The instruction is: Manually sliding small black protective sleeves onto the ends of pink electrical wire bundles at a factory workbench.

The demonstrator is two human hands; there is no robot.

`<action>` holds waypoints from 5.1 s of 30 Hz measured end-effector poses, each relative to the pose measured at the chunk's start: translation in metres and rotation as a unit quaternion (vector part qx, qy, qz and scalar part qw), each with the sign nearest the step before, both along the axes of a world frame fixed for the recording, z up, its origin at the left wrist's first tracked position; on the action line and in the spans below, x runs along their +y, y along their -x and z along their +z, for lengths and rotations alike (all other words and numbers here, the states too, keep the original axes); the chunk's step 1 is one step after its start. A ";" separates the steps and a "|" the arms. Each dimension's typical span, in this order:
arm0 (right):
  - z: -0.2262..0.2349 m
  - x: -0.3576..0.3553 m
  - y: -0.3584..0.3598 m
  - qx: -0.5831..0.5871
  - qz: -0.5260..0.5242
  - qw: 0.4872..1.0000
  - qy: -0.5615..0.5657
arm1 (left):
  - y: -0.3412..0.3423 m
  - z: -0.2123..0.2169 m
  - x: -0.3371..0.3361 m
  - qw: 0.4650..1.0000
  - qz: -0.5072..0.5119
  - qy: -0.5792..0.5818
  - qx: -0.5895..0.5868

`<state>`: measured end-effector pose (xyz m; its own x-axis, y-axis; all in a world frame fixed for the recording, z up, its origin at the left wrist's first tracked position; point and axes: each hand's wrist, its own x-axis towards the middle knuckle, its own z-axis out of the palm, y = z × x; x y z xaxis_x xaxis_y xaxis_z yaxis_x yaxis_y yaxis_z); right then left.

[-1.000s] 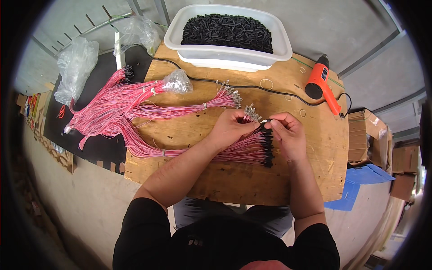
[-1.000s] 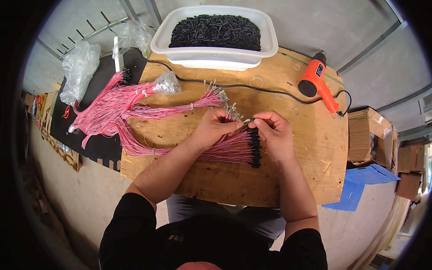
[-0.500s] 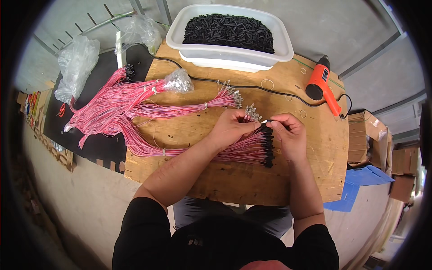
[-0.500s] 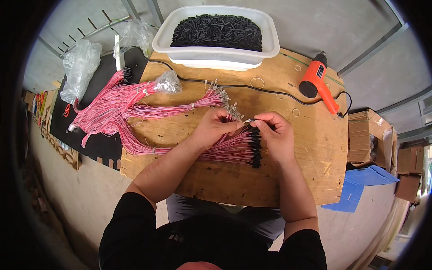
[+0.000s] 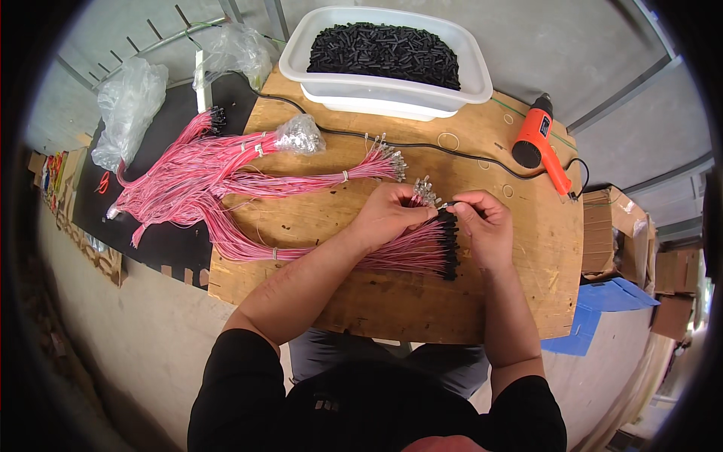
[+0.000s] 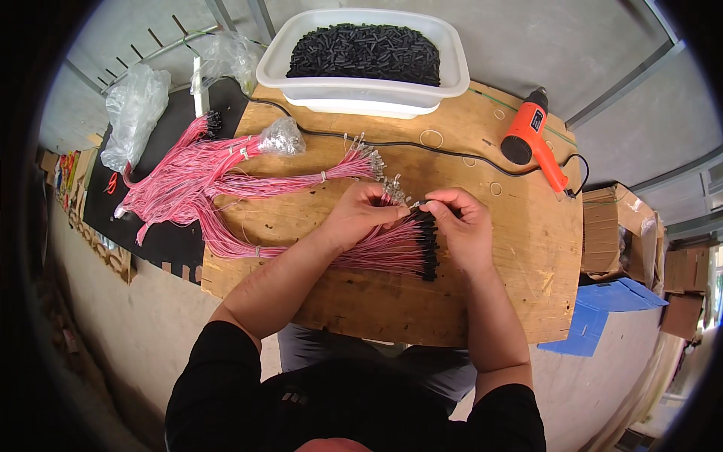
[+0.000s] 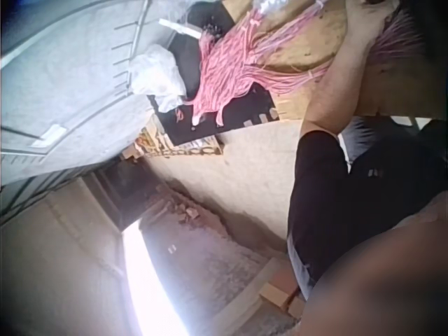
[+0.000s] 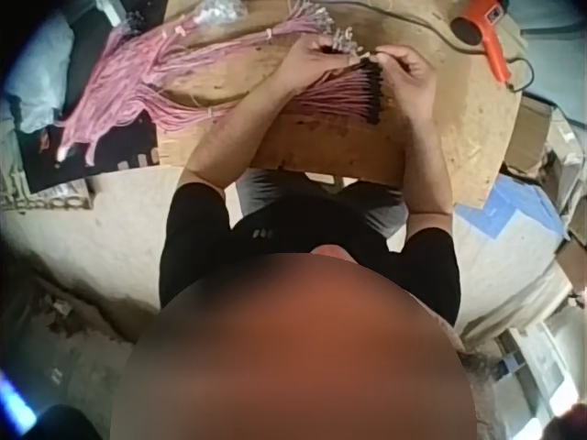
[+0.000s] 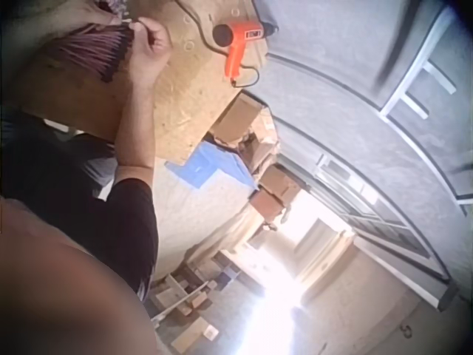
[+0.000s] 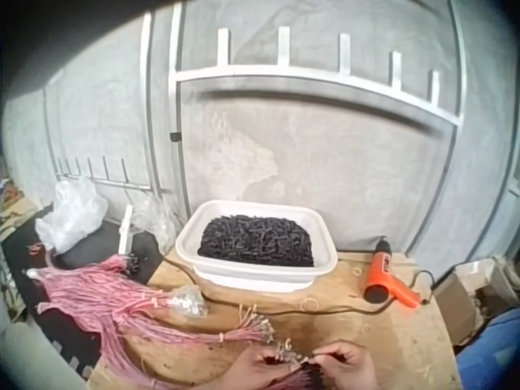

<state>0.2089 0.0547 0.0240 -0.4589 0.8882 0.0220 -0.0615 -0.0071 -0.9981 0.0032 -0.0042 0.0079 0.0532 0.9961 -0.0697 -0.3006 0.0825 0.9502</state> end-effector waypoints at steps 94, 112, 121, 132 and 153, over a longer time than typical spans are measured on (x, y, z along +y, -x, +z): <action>0.009 0.005 -0.007 0.059 0.082 0.977 0.188 | 0.004 0.001 0.002 0.986 -0.044 -0.042 0.156; 0.002 -0.002 0.000 -0.072 0.020 0.997 -0.024 | 0.001 -0.006 0.002 0.966 -0.025 -0.098 0.238; 0.000 -0.002 -0.001 -0.088 0.032 0.994 -0.057 | 0.001 -0.009 0.003 0.985 -0.003 -0.058 0.163; -0.015 0.034 -0.027 0.270 -0.032 0.915 0.299 | -0.003 -0.009 0.004 0.980 0.031 -0.065 0.186; 0.001 0.018 -0.014 0.140 0.005 0.964 0.228 | -0.003 -0.008 0.002 0.988 0.026 -0.053 0.144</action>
